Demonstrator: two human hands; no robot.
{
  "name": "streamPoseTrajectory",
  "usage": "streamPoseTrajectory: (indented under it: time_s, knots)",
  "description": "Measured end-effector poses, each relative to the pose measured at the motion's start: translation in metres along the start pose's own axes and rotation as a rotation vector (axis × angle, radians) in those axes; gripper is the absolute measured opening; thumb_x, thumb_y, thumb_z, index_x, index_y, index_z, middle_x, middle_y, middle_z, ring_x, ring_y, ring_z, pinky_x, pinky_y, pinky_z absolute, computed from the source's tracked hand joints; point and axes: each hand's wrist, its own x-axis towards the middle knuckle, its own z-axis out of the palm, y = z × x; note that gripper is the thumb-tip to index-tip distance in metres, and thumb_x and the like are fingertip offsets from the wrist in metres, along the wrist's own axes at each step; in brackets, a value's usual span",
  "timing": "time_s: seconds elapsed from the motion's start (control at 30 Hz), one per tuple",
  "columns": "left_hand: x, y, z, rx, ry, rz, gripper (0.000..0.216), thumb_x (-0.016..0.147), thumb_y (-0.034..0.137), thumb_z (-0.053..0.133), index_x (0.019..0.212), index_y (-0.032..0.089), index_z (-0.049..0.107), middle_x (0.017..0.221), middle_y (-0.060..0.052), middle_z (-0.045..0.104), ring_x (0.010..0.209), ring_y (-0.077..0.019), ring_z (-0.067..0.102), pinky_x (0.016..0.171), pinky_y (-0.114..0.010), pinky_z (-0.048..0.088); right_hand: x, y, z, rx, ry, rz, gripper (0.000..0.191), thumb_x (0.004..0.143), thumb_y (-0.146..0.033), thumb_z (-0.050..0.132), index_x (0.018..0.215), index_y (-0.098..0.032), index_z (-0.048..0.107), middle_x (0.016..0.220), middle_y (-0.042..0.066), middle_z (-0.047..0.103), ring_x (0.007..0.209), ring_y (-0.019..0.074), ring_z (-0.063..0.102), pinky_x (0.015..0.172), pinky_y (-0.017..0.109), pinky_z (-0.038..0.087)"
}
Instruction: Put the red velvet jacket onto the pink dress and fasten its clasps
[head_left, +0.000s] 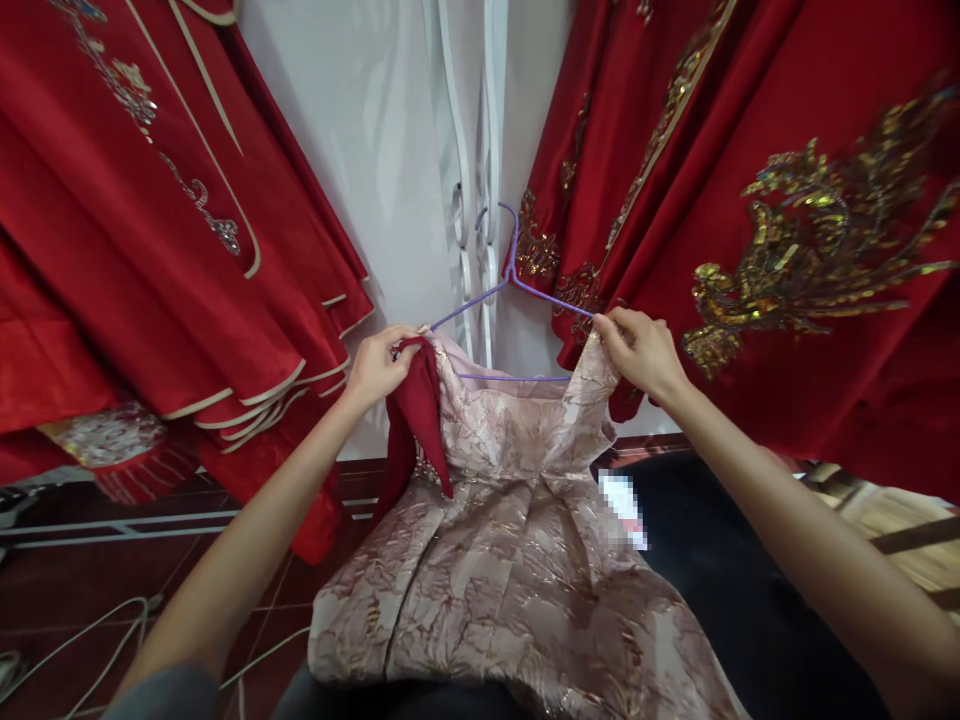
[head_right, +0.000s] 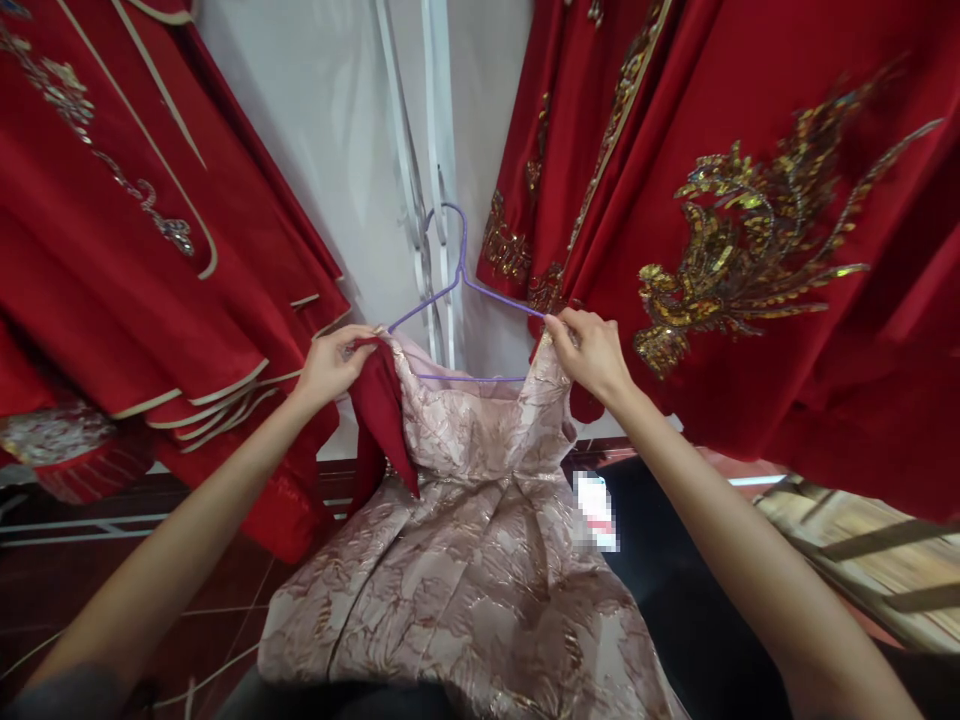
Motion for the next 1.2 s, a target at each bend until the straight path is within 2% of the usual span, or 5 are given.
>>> streamPoseTrajectory:
  time_s: [0.53, 0.63, 0.8, 1.03, 1.2]
  knots:
    - [-0.021, -0.056, -0.052, 0.106, 0.154, -0.455, 0.024, 0.075, 0.039, 0.051, 0.073, 0.019, 0.065, 0.071, -0.002, 0.064, 0.065, -0.0173, 0.054, 0.065, -0.028, 0.044, 0.000, -0.001, -0.012, 0.175, -0.059, 0.098, 0.053, 0.090, -0.067, 0.033, 0.060, -0.023, 0.038, 0.052, 0.000, 0.045, 0.053, 0.0174, 0.047, 0.055, 0.031, 0.034]
    - [-0.002, -0.043, -0.039, -0.162, 0.072, -0.548, 0.024, 0.071, 0.037, 0.056, 0.073, 0.017, 0.068, 0.068, -0.004, 0.066, 0.060, -0.0171, 0.055, 0.059, -0.027, 0.043, -0.003, -0.010, -0.014, 0.205, -0.101, 0.106, 0.051, 0.091, -0.065, 0.035, 0.061, -0.023, 0.036, 0.051, -0.002, 0.040, 0.051, 0.0158, 0.042, 0.053, 0.030, 0.033]
    - [0.029, 0.014, -0.018, -0.236, 0.069, -0.308, 0.025, 0.074, 0.035, 0.059, 0.077, 0.014, 0.070, 0.072, -0.003, 0.066, 0.072, -0.0179, 0.060, 0.067, -0.027, 0.046, -0.008, -0.013, -0.016, 0.208, -0.141, 0.088, 0.050, 0.091, -0.064, 0.033, 0.063, -0.023, 0.039, 0.055, -0.001, 0.046, 0.053, 0.0170, 0.047, 0.055, 0.032, 0.037]
    - [0.047, 0.031, -0.011, -0.313, 0.029, -0.255, 0.021, 0.077, 0.032, 0.060, 0.085, 0.014, 0.069, 0.085, -0.003, 0.069, 0.085, -0.0181, 0.062, 0.082, -0.027, 0.048, 0.024, 0.024, -0.040, 0.647, -0.757, 0.233, 0.055, 0.090, -0.065, 0.035, 0.069, -0.021, 0.063, 0.069, 0.009, 0.067, 0.069, 0.0254, 0.065, 0.062, 0.038, 0.050]
    - [0.051, 0.025, -0.012, -0.466, -0.030, -0.328, 0.021, 0.072, 0.031, 0.064, 0.083, 0.015, 0.071, 0.088, -0.003, 0.072, 0.088, -0.0198, 0.065, 0.086, -0.031, 0.049, 0.028, -0.014, 0.016, 0.608, -0.883, 0.056, 0.048, 0.088, -0.064, 0.040, 0.079, -0.024, 0.066, 0.061, 0.002, 0.063, 0.052, 0.0169, 0.056, 0.049, 0.032, 0.045]
